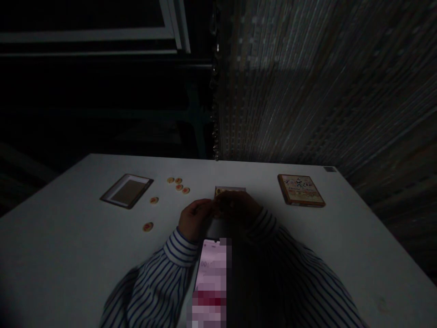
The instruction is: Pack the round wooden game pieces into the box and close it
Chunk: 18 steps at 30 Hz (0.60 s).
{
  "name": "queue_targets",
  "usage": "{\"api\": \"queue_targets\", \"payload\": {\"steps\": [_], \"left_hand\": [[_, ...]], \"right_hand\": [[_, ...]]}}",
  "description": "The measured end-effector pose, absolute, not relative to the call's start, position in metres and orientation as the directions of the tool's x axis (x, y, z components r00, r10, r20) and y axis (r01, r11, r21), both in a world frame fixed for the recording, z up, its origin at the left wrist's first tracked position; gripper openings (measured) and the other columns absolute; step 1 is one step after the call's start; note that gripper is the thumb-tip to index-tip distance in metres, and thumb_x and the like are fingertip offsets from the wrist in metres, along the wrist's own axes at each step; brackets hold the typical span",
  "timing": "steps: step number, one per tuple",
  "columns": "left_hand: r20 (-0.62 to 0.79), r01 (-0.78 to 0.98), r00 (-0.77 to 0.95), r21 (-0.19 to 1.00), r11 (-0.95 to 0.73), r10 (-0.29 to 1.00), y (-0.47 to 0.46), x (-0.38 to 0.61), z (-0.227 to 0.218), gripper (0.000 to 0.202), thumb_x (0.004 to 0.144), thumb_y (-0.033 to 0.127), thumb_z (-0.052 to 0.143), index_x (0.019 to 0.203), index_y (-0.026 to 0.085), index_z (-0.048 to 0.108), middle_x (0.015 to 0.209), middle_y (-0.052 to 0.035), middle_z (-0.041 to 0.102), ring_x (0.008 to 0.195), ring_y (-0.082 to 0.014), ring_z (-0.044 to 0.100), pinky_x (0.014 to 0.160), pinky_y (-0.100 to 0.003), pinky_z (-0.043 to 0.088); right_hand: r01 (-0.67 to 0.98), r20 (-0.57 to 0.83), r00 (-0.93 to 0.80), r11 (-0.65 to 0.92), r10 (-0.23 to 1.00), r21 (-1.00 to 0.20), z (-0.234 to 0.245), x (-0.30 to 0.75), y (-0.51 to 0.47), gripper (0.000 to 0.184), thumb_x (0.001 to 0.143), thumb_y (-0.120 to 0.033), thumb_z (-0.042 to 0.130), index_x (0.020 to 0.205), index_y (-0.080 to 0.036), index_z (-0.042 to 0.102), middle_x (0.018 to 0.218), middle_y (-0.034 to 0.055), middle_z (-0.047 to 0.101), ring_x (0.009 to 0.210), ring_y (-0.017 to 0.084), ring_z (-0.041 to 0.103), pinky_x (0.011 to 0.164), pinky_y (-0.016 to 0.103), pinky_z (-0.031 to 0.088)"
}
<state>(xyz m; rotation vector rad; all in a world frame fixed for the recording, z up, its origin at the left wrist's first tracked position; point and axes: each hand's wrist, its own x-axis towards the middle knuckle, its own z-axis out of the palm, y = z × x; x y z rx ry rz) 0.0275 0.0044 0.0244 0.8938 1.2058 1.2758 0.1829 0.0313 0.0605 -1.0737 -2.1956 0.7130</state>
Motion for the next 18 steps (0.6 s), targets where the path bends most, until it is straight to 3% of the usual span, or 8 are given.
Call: {"api": "queue_targets", "payload": {"steps": [7,14,18], "left_hand": [[-0.154,-0.236,-0.079,0.963,0.132,0.985,0.0038,0.0271,0.0254,0.023,0.056,0.028,0.068,0.074,0.015,0.065,0.070,-0.0047,0.068,0.066,-0.0145,0.063,0.064,-0.024,0.050],[-0.155,-0.249,-0.118,0.961,0.122,0.981,0.0036,0.0281,0.0273,0.024,0.055,0.028,0.070,0.074,0.014,0.065,0.070,-0.0057,0.068,0.068,-0.0162,0.064,0.064,-0.025,0.050],[-0.172,-0.254,-0.129,0.958,0.135,0.977,0.0037,0.0282,0.0285,0.023,0.056,0.028,0.069,0.074,0.014,0.064,0.070,-0.0055,0.068,0.068,-0.0161,0.063,0.064,-0.025,0.050]], "right_hand": [[0.482,0.300,-0.500,0.548,0.813,-0.684,0.0591,0.1850,0.0321,0.021,0.076,-0.029,0.053,0.085,-0.015,0.066,0.083,0.0080,0.069,0.075,0.020,0.064,0.068,0.033,0.052],[0.441,0.365,-0.453,0.561,0.813,-0.701,0.0537,0.1848,0.0335,0.021,0.075,-0.035,0.054,0.082,-0.019,0.066,0.079,0.0056,0.069,0.074,0.020,0.064,0.067,0.033,0.052],[0.463,0.314,-0.523,0.574,0.792,-0.676,0.0580,0.1825,0.0325,0.020,0.079,-0.030,0.050,0.078,-0.019,0.066,0.074,0.0048,0.068,0.068,0.017,0.063,0.064,0.030,0.051]]}}
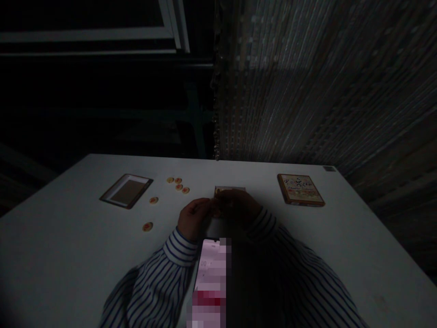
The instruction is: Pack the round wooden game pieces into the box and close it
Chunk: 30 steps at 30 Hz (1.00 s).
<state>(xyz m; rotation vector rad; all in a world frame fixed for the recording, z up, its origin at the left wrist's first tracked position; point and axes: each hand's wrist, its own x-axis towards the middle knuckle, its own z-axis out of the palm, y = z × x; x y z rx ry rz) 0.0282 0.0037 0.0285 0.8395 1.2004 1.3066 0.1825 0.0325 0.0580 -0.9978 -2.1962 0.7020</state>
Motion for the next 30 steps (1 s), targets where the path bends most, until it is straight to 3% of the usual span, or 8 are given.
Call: {"api": "queue_targets", "payload": {"steps": [7,12,25,30], "left_hand": [[-0.152,-0.281,-0.126,0.953,0.112,0.980,0.0057,0.0282,0.0246,0.022,0.057,0.027,0.068,0.075,0.014,0.063,0.068,-0.0046,0.067,0.066,-0.0146,0.063,0.063,-0.023,0.049],[-0.147,-0.276,-0.124,0.955,0.108,0.981,0.0047,0.0289,0.0244,0.025,0.057,0.028,0.069,0.077,0.013,0.063,0.070,-0.0054,0.068,0.067,-0.0146,0.063,0.064,-0.024,0.050],[-0.137,-0.292,-0.106,0.951,0.101,0.985,0.0050,0.0287,0.0214,0.030,0.054,0.030,0.072,0.077,0.012,0.064,0.072,-0.0062,0.068,0.068,-0.0159,0.063,0.066,-0.026,0.050],[-0.145,-0.281,-0.098,0.953,0.112,0.985,0.0047,0.0285,0.0247,0.028,0.055,0.029,0.071,0.077,0.013,0.064,0.071,-0.0061,0.068,0.067,-0.0152,0.063,0.065,-0.025,0.049]], "right_hand": [[0.578,0.255,-0.562,0.595,0.787,-0.559,0.0534,0.1798,0.0362,0.017,0.077,-0.031,0.055,0.086,-0.019,0.064,0.081,0.0045,0.068,0.072,0.016,0.061,0.064,0.027,0.046],[0.638,0.213,-0.593,0.614,0.777,-0.465,0.0566,0.1789,0.0377,0.017,0.079,-0.031,0.051,0.080,-0.020,0.064,0.076,0.0033,0.067,0.065,0.014,0.058,0.058,0.024,0.040],[0.667,0.237,-0.609,0.650,0.757,-0.363,0.0590,0.1807,0.0378,0.016,0.077,-0.033,0.054,0.081,-0.021,0.064,0.074,0.0016,0.066,0.064,0.013,0.056,0.057,0.023,0.035],[0.718,0.249,-0.590,0.640,0.768,-0.273,0.0633,0.1805,0.0358,0.017,0.077,-0.034,0.053,0.080,-0.021,0.064,0.070,0.0016,0.065,0.061,0.013,0.055,0.054,0.024,0.032]]}}
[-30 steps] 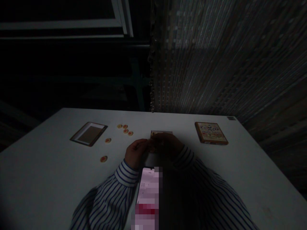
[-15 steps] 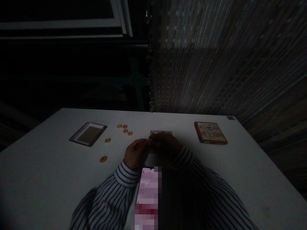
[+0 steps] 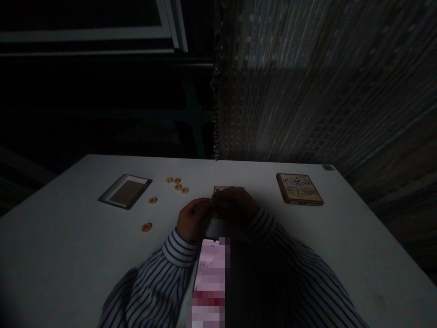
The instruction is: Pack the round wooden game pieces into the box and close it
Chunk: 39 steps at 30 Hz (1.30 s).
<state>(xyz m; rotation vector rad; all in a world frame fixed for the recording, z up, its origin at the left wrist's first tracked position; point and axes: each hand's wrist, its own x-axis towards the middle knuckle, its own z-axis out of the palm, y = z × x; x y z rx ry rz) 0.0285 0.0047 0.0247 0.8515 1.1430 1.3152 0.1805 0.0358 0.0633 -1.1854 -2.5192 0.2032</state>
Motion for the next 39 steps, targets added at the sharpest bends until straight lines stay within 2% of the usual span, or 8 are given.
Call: {"api": "queue_targets", "payload": {"steps": [8,13,18,24,30,39], "left_hand": [[-0.114,-0.189,-0.170,0.979,0.081,0.979,0.004,0.028,0.031,0.019,0.056,0.028,0.068,0.071,0.016,0.064,0.068,-0.0051,0.068,0.067,-0.0160,0.063,0.063,-0.025,0.050],[-0.079,-0.138,-0.239,0.989,0.046,0.968,0.004,0.027,0.030,0.014,0.058,0.026,0.066,0.068,0.016,0.064,0.063,-0.0028,0.066,0.061,-0.0144,0.061,0.057,-0.023,0.049],[-0.043,-0.105,-0.243,0.994,0.018,0.969,0.006,0.026,0.022,0.015,0.058,0.025,0.065,0.070,0.015,0.064,0.063,-0.0022,0.066,0.061,-0.0137,0.061,0.056,-0.022,0.048],[-0.029,-0.044,-0.212,0.999,0.020,0.977,0.008,0.023,0.013,0.017,0.060,0.025,0.064,0.073,0.015,0.064,0.062,-0.0023,0.066,0.061,-0.0139,0.061,0.056,-0.023,0.048],[-0.016,-0.015,-0.233,1.000,0.012,0.972,0.008,0.024,0.013,0.016,0.060,0.025,0.064,0.072,0.015,0.064,0.063,-0.0024,0.066,0.062,-0.0140,0.062,0.057,-0.023,0.049],[0.033,0.085,-0.179,0.996,-0.018,0.983,0.007,0.025,0.003,0.019,0.066,0.026,0.060,0.080,0.013,0.064,0.068,-0.0039,0.067,0.064,-0.0137,0.062,0.059,-0.023,0.050]], "right_hand": [[0.721,0.273,-0.589,0.647,0.761,-0.246,0.069,0.189,0.038,0.017,0.073,-0.035,0.057,0.078,-0.021,0.064,0.073,0.0030,0.066,0.064,0.015,0.058,0.056,0.024,0.035],[0.766,0.282,-0.558,0.615,0.780,-0.187,0.072,0.198,0.039,0.022,0.074,-0.034,0.055,0.087,-0.019,0.064,0.080,0.0064,0.067,0.071,0.018,0.060,0.061,0.027,0.040],[0.774,0.288,-0.539,0.600,0.792,-0.201,0.076,0.210,0.039,0.027,0.073,-0.030,0.056,0.095,-0.016,0.061,0.089,0.0086,0.067,0.079,0.020,0.060,0.069,0.029,0.042],[0.803,0.284,-0.500,0.561,0.818,-0.203,0.074,0.224,0.044,0.024,0.078,-0.032,0.049,0.096,-0.019,0.060,0.088,0.0066,0.067,0.077,0.019,0.060,0.068,0.029,0.041],[0.849,0.207,-0.470,0.504,0.858,-0.158,0.072,0.232,0.048,0.027,0.078,-0.032,0.049,0.099,-0.017,0.058,0.087,0.0074,0.066,0.077,0.019,0.059,0.067,0.029,0.040],[0.915,0.050,-0.394,0.397,0.918,-0.076,0.073,0.232,0.050,0.028,0.080,-0.033,0.046,0.101,-0.019,0.058,0.089,0.0066,0.066,0.079,0.019,0.059,0.068,0.028,0.039]]}}
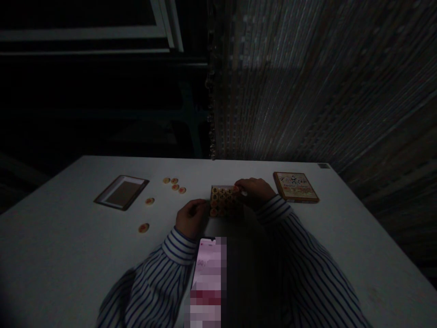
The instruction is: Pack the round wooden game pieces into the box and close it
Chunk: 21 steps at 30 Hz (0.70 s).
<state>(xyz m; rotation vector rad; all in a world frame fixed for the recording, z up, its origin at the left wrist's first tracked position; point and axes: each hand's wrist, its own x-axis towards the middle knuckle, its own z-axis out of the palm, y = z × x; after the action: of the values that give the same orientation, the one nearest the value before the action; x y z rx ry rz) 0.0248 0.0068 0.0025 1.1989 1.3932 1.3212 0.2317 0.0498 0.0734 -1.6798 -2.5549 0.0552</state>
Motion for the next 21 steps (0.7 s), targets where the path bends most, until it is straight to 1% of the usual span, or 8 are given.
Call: {"api": "queue_targets", "payload": {"steps": [7,10,15,18,21], "left_hand": [[0.205,0.309,-0.149,0.939,-0.151,0.967,0.006,0.022,0.004,0.018,0.070,0.024,0.056,0.082,0.015,0.065,0.075,-0.0051,0.067,0.069,-0.0142,0.062,0.065,-0.026,0.050],[0.218,0.343,-0.131,0.925,-0.162,0.967,0.007,0.021,0.001,0.019,0.072,0.025,0.054,0.084,0.014,0.064,0.076,-0.0056,0.067,0.070,-0.0144,0.062,0.066,-0.026,0.050],[0.220,0.356,-0.131,0.920,-0.161,0.967,0.007,0.021,-0.001,0.018,0.073,0.025,0.054,0.084,0.015,0.064,0.077,-0.0056,0.066,0.069,-0.0140,0.062,0.065,-0.026,0.050],[0.237,0.382,-0.122,0.907,-0.174,0.964,0.007,0.021,-0.001,0.018,0.073,0.024,0.054,0.085,0.015,0.064,0.078,-0.0055,0.066,0.070,-0.0141,0.061,0.065,-0.026,0.050],[0.240,0.394,-0.120,0.902,-0.176,0.963,0.007,0.021,-0.002,0.017,0.073,0.022,0.054,0.086,0.015,0.064,0.079,-0.0053,0.066,0.070,-0.0140,0.062,0.065,-0.026,0.050]], "right_hand": [[0.918,-0.003,-0.391,0.390,0.920,-0.079,0.065,0.234,0.055,0.028,0.081,-0.034,0.045,0.100,-0.019,0.060,0.093,0.0073,0.065,0.084,0.018,0.058,0.070,0.027,0.039],[0.923,-0.005,-0.381,0.380,0.925,-0.068,0.060,0.235,0.057,0.030,0.081,-0.036,0.046,0.100,-0.019,0.061,0.093,0.0079,0.064,0.085,0.019,0.057,0.071,0.028,0.039],[0.926,-0.029,-0.377,0.375,0.926,-0.054,0.055,0.238,0.060,0.032,0.077,-0.036,0.052,0.101,-0.019,0.062,0.098,0.0092,0.062,0.090,0.021,0.055,0.073,0.029,0.039],[0.923,-0.055,-0.383,0.381,0.922,-0.054,0.053,0.239,0.062,0.030,0.077,-0.035,0.052,0.101,-0.020,0.063,0.098,0.0093,0.062,0.090,0.021,0.054,0.073,0.029,0.039],[0.924,-0.053,-0.381,0.378,0.923,-0.056,0.051,0.240,0.063,0.029,0.077,-0.036,0.052,0.100,-0.021,0.063,0.096,0.0093,0.061,0.089,0.021,0.054,0.073,0.030,0.040]]}}
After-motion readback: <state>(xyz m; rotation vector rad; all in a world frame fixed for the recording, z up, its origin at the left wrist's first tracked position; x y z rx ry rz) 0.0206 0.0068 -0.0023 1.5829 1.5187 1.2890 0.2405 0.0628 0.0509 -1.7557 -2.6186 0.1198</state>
